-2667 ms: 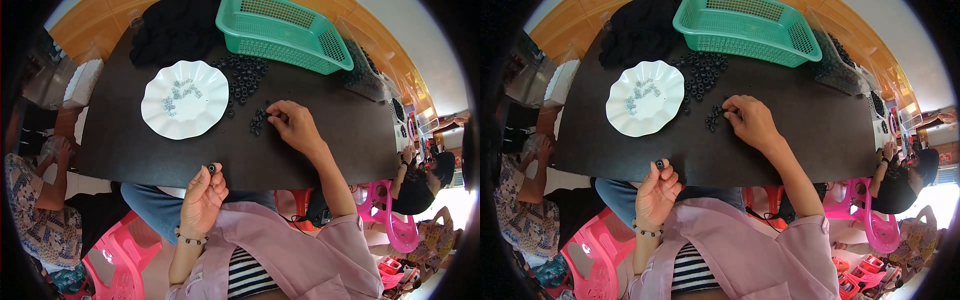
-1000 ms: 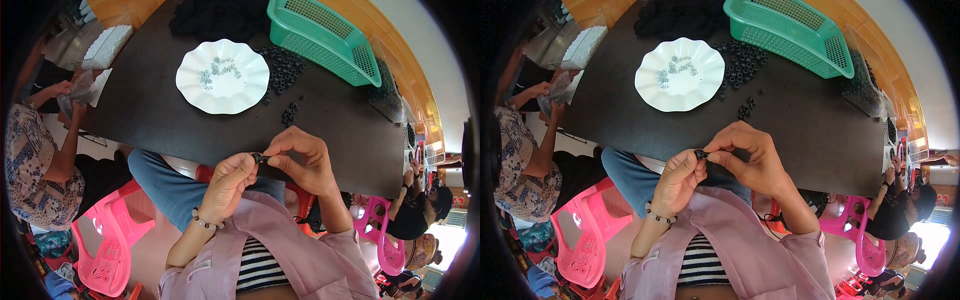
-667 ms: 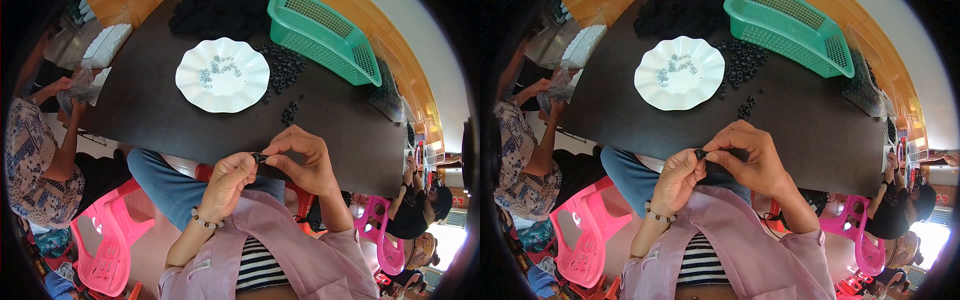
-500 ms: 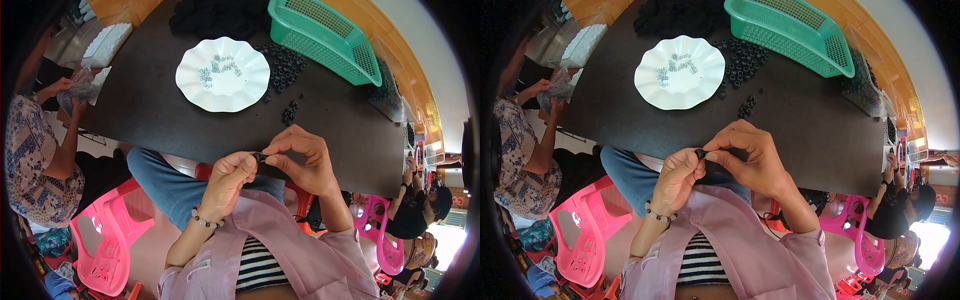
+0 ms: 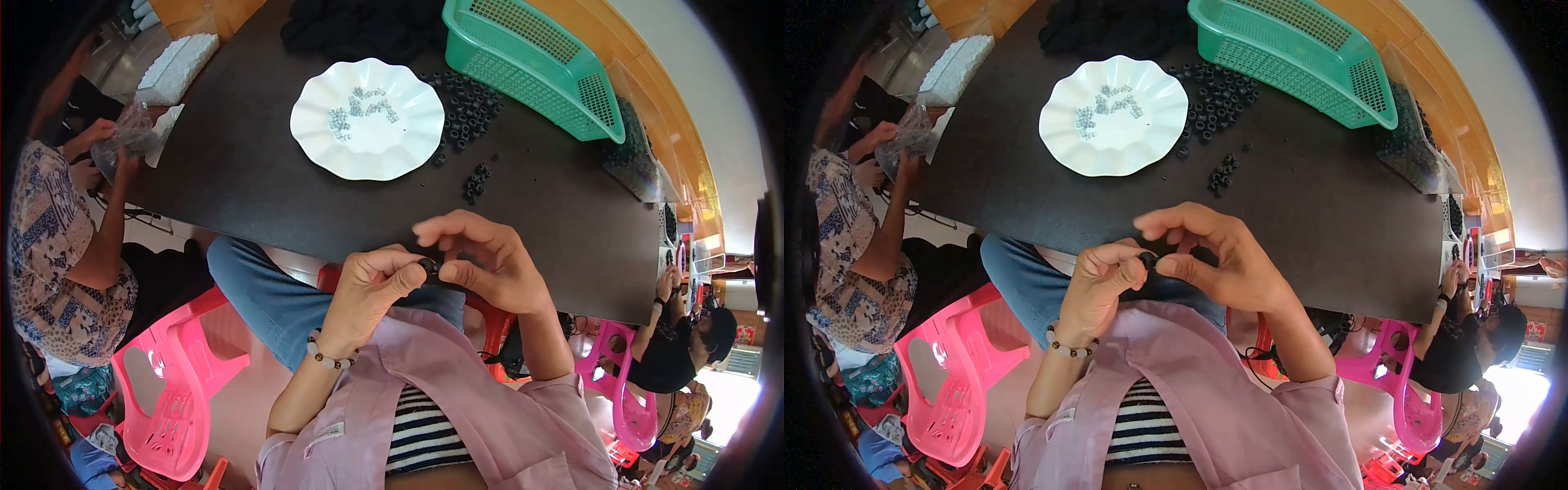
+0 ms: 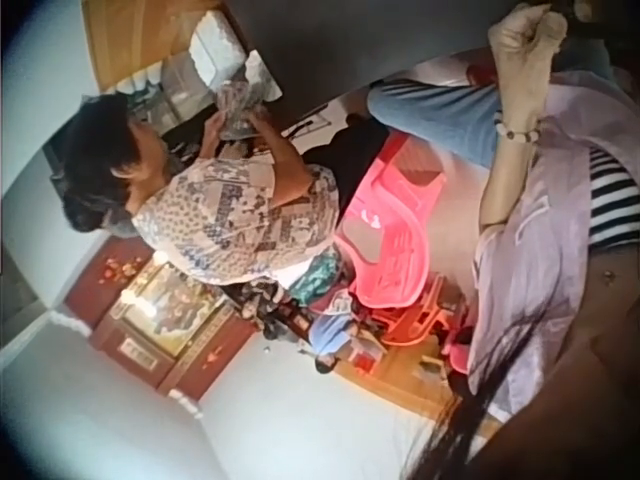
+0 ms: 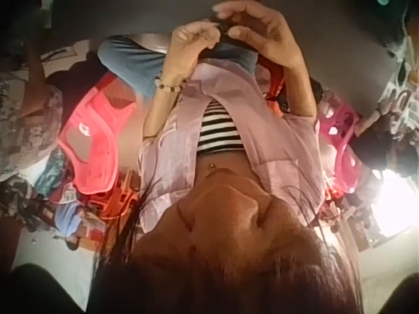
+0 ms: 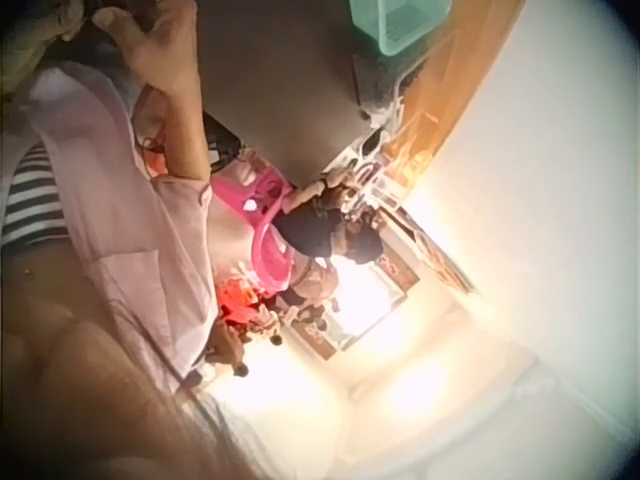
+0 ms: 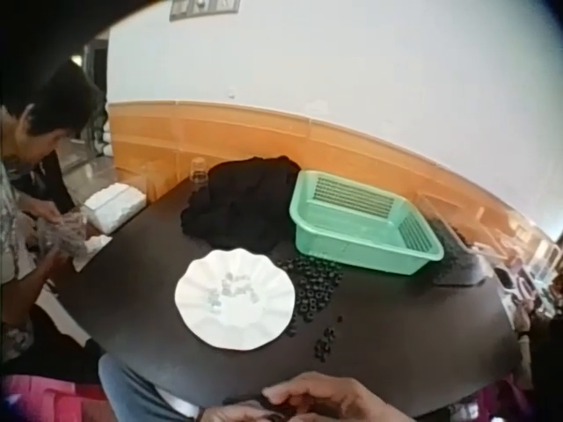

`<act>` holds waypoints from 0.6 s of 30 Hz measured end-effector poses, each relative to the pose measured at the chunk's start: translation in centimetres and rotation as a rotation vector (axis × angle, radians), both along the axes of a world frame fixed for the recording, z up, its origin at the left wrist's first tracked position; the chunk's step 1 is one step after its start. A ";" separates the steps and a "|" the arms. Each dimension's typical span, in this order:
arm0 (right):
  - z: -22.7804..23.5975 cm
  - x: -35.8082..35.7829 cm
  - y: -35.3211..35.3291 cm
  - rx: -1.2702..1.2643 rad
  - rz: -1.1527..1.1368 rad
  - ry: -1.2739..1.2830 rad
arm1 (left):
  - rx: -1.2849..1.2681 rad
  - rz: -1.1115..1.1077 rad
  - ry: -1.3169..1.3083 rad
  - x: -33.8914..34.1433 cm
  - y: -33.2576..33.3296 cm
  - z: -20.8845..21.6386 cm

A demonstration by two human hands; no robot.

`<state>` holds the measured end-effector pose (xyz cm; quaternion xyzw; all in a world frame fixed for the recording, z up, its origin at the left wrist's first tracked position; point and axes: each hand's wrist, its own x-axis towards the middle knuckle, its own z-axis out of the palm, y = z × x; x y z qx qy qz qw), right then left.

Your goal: Assembling small white components into black plastic housings by hand at a workbench.

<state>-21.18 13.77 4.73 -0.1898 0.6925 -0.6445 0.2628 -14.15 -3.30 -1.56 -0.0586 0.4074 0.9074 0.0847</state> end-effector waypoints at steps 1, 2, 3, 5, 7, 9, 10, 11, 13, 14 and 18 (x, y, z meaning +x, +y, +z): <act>0.1 -0.2 -0.2 -0.086 0.029 -0.096 | -0.041 -0.044 0.011 -0.2 -0.3 0.1; -0.2 -0.5 -0.1 -0.087 0.032 -0.094 | -0.082 -0.088 0.021 -0.3 -0.5 0.2; -0.8 -1.1 0.1 -0.112 0.157 0.004 | -0.083 -0.084 0.023 -0.3 -0.7 0.3; -1.1 -1.4 0.2 -0.142 0.285 0.104 | -0.147 -0.136 -0.030 -0.2 -1.0 0.6; -1.1 -1.1 0.1 -0.224 0.276 -0.124 | -0.161 -0.144 -0.038 -0.2 -1.1 0.8; -1.4 -1.2 0.1 -0.227 0.273 -0.134 | -0.175 -0.156 -0.048 -0.2 -1.3 1.0; -1.5 -1.1 0.1 -0.223 0.268 -0.146 | -0.177 -0.161 -0.043 -0.2 -1.3 1.0; -1.5 -1.1 0.2 -0.224 0.265 -0.145 | -0.178 -0.167 -0.037 -0.2 -1.4 1.0; -1.2 -1.1 0.4 -0.136 0.272 -0.130 | -0.196 -0.168 -0.043 0.0 -1.3 1.6; -1.1 -1.1 0.5 -0.136 0.269 -0.131 | -0.214 -0.165 -0.049 0.0 -1.3 1.9; -0.1 -0.5 0.1 -0.115 0.250 -0.061 | -0.199 -0.172 -0.038 0.3 -1.4 2.7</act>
